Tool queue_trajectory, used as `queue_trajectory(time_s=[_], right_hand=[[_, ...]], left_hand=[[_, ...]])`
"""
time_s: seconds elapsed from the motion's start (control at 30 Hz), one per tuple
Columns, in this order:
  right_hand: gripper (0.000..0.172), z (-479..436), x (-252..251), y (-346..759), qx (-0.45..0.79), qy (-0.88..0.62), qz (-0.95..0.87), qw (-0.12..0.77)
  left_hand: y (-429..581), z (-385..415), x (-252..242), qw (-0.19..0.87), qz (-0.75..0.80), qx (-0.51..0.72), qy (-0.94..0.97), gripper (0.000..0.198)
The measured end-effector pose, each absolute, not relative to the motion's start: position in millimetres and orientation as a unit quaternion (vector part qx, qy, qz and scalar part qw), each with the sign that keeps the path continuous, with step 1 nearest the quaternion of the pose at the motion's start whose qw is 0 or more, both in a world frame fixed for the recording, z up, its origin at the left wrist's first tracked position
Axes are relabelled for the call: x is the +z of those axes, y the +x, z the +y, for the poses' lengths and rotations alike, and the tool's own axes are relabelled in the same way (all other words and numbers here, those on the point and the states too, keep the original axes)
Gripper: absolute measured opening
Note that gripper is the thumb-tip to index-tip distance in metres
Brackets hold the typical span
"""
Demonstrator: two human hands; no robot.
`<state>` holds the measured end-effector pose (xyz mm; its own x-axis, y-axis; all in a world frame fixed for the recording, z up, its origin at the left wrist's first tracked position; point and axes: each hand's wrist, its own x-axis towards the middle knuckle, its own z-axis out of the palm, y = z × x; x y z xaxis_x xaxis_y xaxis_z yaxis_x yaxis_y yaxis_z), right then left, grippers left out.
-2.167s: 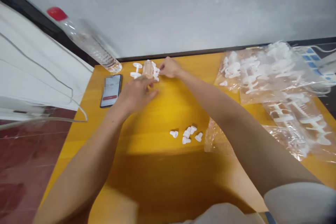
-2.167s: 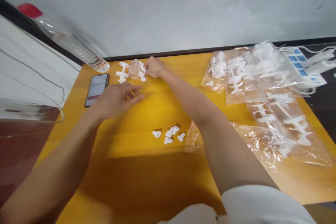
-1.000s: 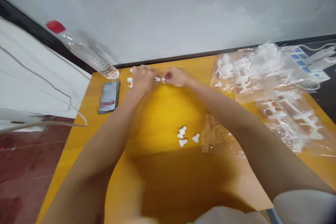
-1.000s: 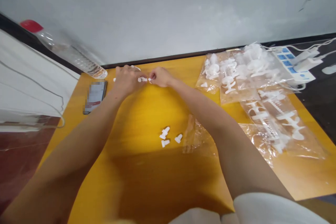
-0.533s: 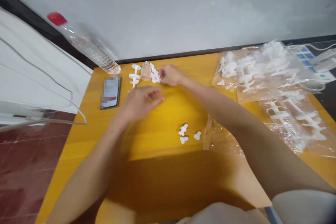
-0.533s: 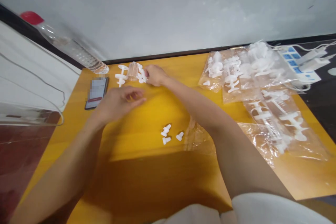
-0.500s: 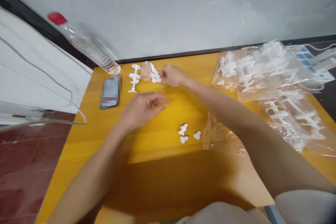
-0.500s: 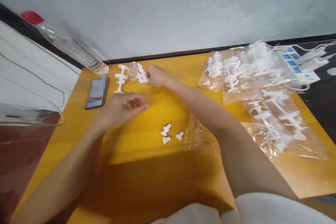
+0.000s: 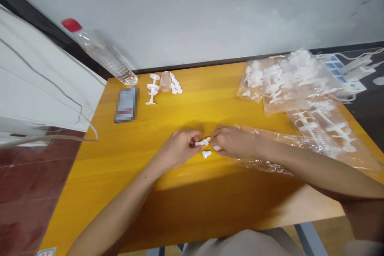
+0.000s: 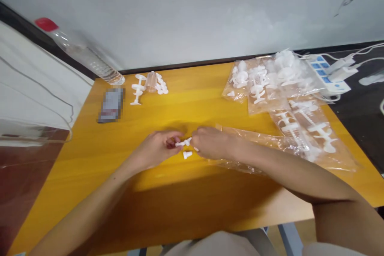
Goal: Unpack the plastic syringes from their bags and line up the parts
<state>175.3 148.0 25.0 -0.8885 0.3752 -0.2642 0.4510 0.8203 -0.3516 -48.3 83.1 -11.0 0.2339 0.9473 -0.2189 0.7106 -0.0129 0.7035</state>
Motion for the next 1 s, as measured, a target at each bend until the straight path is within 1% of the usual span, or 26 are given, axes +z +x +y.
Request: queue_trajectory(time_s=[0.1,0.17,0.2,0.23,0.3,0.37,0.4,0.47,0.57,0.63,0.73,0.77,0.83,0.9,0.97,1.0], right_hand=[[0.014,171,38,163,-0.244,0.233,0.939,0.074],[0.015,195,44,147,-0.240,0.268,0.932,0.034],[0.015,210,43,136,-0.230,0.290,0.929,0.013],[0.016,225,39,123,-0.220,0.313,0.924,-0.008],[0.019,253,27,95,-0.211,0.359,0.909,-0.034],[0.026,276,12,67,-0.211,0.394,0.894,-0.036],[0.029,285,5,55,-0.213,0.405,0.889,-0.034],[0.033,295,-6,36,-0.216,0.412,0.884,-0.037],[0.039,297,-15,21,-0.226,0.407,0.883,-0.065],[0.037,296,-18,18,-0.237,0.408,0.878,-0.085],[0.022,294,-20,20,-0.245,0.406,0.873,-0.113],[0.019,293,-19,23,-0.245,0.404,0.873,-0.122],[0.015,286,-11,36,-0.250,0.389,0.877,-0.130],[0.013,273,2,58,-0.281,0.340,0.892,-0.102],[0.014,253,16,87,-0.329,0.251,0.910,-0.027],[0.014,241,21,102,-0.342,0.206,0.917,0.019]], left_hand=[[-74,88,-6,0.406,0.600,0.157,0.672,0.023],[-94,101,-7,0.426,0.615,0.181,0.638,0.028],[-102,112,-9,0.417,0.632,0.209,0.619,0.031],[-109,124,-12,0.391,0.654,0.245,0.600,0.033],[-119,152,-23,0.297,0.698,0.313,0.571,0.033],[-123,179,-35,0.207,0.730,0.344,0.553,0.029],[-125,191,-41,0.179,0.739,0.350,0.547,0.026],[-127,208,-49,0.156,0.746,0.358,0.539,0.024],[-131,217,-52,0.145,0.743,0.382,0.529,0.025],[-133,209,-47,0.137,0.741,0.388,0.531,0.024],[-124,173,-35,0.153,0.728,0.376,0.553,0.017],[-117,156,-31,0.175,0.717,0.371,0.564,0.018],[-96,117,-23,0.242,0.681,0.350,0.596,0.027],[-70,81,-19,0.282,0.625,0.311,0.658,0.031],[-45,53,-21,0.272,0.569,0.281,0.724,0.031],[-35,44,-23,0.259,0.546,0.267,0.751,0.027]])
